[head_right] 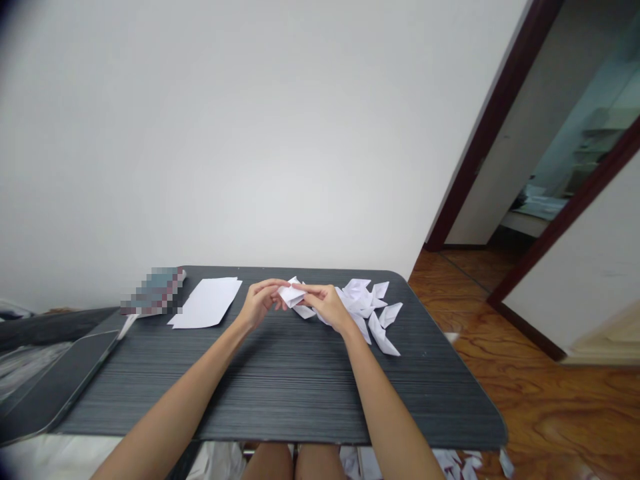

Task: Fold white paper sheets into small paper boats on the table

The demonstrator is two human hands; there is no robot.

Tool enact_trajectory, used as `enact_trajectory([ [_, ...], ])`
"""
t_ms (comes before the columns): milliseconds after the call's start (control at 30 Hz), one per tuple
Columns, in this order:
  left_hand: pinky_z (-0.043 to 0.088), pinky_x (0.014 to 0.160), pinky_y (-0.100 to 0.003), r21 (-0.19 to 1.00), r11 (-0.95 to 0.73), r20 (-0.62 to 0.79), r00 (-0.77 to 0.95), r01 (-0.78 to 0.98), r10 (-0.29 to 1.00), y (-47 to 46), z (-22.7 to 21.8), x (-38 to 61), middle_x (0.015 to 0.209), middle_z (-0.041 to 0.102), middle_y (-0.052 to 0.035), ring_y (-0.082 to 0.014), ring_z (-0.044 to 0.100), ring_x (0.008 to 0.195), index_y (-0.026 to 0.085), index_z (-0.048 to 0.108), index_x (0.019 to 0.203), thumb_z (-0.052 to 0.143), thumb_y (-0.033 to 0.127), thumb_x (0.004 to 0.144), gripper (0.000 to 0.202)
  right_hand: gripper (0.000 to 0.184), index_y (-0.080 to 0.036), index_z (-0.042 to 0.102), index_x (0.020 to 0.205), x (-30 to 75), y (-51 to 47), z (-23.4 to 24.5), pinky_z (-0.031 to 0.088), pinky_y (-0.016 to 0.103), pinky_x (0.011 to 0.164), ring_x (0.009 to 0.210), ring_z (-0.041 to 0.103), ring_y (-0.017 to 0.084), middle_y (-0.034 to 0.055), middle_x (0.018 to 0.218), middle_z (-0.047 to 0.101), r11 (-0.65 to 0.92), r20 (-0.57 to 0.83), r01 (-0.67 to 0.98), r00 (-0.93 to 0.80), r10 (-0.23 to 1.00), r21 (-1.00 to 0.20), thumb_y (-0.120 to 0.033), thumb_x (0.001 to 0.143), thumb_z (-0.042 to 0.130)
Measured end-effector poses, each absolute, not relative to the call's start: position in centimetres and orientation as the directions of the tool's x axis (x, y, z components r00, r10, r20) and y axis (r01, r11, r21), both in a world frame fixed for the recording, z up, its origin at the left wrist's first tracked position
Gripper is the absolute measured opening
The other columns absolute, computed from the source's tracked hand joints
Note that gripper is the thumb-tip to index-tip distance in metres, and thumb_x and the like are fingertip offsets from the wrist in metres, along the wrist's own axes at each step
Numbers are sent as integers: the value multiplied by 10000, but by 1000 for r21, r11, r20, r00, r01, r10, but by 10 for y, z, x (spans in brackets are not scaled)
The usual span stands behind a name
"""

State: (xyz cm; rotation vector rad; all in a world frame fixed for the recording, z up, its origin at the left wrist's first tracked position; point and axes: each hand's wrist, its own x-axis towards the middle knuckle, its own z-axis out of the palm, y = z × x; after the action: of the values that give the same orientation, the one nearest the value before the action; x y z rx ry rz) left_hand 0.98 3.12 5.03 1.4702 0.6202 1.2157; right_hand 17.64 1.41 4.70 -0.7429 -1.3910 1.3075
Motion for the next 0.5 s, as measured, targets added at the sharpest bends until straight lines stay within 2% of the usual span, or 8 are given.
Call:
enact_trajectory([
  [67, 335, 398, -187, 930, -332, 365, 310, -157, 878, 30, 50, 11, 510, 550, 7, -87, 507, 408, 91, 563, 834, 501, 287, 737, 227, 280, -165, 648, 927, 175, 16, 45, 479, 331, 753, 769, 609, 159, 52, 874, 668, 224, 272, -203, -249, 930, -953, -267, 671, 601],
  [200, 331, 377, -162, 934, -349, 355, 317, -77, 879, 29, 49, 13, 581, 542, 37, -57, 484, 390, 140, 489, 1011, 565, 330, 706, 367, 309, -153, 633, 940, 175, 16, 44, 500, 313, 668, 721, 617, 163, 68, 872, 666, 262, 285, -134, -202, 937, -956, -275, 658, 615],
  [267, 359, 388, -173, 946, -311, 322, 329, -86, 888, 30, 47, 13, 576, 543, 34, -69, 495, 400, 131, 471, 1047, 570, 353, 701, 422, 382, -161, 584, 1034, 175, 14, 46, 492, 309, 701, 780, 612, 164, 74, 946, 646, 277, 300, -123, -246, 922, -953, -258, 665, 607],
  [367, 401, 419, -202, 959, -239, 276, 325, -150, 905, 32, 45, 13, 559, 553, 19, -85, 509, 413, 106, 484, 1042, 551, 382, 713, 435, 586, -188, 420, 1213, 175, 11, 48, 457, 308, 789, 892, 583, 159, 70, 1071, 590, 315, 326, -87, -336, 884, -945, -201, 658, 608],
  [433, 412, 432, -211, 961, -206, 259, 341, -183, 904, 32, 44, 14, 561, 562, 12, -91, 518, 422, 102, 472, 1070, 549, 380, 717, 455, 605, -186, 379, 1242, 173, 10, 47, 452, 307, 786, 897, 576, 159, 73, 1095, 575, 379, 353, 27, -311, 883, -925, -173, 671, 579],
  [500, 415, 435, -213, 964, -195, 251, 385, -180, 888, 29, 44, 17, 567, 569, 8, -101, 533, 438, 98, 450, 1103, 566, 362, 711, 487, 495, -165, 462, 1181, 170, 11, 44, 451, 307, 761, 863, 580, 167, 78, 1044, 602, 453, 414, 202, -209, 886, -868, -145, 691, 526],
])
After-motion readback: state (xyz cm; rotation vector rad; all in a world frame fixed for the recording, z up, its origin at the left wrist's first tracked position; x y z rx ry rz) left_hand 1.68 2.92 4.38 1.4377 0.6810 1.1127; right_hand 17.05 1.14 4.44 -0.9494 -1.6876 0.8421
